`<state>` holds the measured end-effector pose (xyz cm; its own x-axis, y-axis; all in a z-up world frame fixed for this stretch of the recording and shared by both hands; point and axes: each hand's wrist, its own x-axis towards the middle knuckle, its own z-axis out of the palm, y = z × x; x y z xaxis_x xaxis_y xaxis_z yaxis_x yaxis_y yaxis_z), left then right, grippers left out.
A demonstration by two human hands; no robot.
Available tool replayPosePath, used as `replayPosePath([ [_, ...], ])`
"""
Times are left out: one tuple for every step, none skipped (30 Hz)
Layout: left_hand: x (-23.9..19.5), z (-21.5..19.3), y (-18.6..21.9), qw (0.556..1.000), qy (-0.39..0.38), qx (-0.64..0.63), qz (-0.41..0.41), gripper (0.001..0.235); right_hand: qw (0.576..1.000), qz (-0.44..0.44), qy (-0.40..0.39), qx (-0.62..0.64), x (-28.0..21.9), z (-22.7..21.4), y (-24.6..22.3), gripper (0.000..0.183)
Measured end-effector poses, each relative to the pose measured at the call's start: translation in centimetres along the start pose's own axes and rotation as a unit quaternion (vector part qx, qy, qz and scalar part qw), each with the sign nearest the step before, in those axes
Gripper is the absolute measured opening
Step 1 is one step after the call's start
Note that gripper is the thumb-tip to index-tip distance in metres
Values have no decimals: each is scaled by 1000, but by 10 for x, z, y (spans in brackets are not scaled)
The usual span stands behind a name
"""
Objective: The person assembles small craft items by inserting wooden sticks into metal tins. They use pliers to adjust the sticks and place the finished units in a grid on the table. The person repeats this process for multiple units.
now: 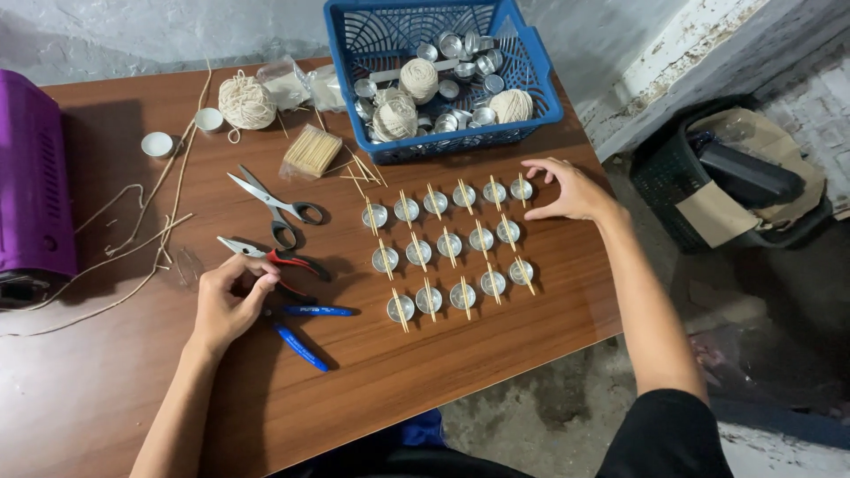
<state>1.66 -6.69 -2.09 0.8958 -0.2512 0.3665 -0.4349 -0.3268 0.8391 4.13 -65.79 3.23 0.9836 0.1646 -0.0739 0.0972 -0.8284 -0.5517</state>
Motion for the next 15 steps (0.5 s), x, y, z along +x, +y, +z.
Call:
replayPosePath([
  [0, 1, 0, 1000, 0, -1, 0, 6, 1000, 1, 0, 0, 0, 0, -1, 95],
  [0, 0, 1, 1000, 1, -1, -2, 6, 1000, -6, 3, -2, 0, 1, -3, 91],
  [0, 0, 1, 1000, 2, 0, -5, 7, 1000, -13, 6, -3, 1, 2, -5, 87],
  [0, 0, 0, 1000, 2, 0, -5, 7, 1000, -13, 6, -2, 2, 3, -6, 87],
  [-1, 0, -2, 1000, 3, 0, -7, 6, 1000, -12, 8, 0, 3, 4, -6, 83],
  [-1, 0, -3, 1000, 4, -1, -9, 6, 1000, -11, 8, 1, 3, 4, -6, 80],
  [-2, 0, -4, 1000, 4, -1, -9, 6, 1000, -12, 8, 1, 3, 4, -5, 80],
  [-3, 0, -4, 1000, 5, 0, -12, 6, 1000, -13, 9, 0, 3, 4, -4, 78],
  [-3, -1, -5, 1000, 6, 0, -15, 7, 1000, -15, 9, 0, 3, 5, -2, 76],
  [-3, -1, -3, 1000, 6, 0, -15, 7, 1000, -15, 9, 0, 3, 5, 0, 76],
  [-3, -1, -1, 1000, 5, -3, -15, 6, 1000, -17, 8, 2, 3, 5, 2, 77],
  [-2, -1, 1, 1000, 4, -6, -15, 5, 1000, -19, 7, 4, 3, 5, 5, 77],
  [-3, -1, 0, 1000, 4, -7, -15, 5, 1000, -19, 7, 4, 2, 4, 5, 77],
  [-3, -1, -1, 1000, 3, -7, -17, 5, 1000, -21, 7, 5, 2, 3, 5, 77],
  [-3, -1, -2, 1000, 3, -7, -19, 4, 1000, -23, 7, 5, 3, 2, 5, 77],
])
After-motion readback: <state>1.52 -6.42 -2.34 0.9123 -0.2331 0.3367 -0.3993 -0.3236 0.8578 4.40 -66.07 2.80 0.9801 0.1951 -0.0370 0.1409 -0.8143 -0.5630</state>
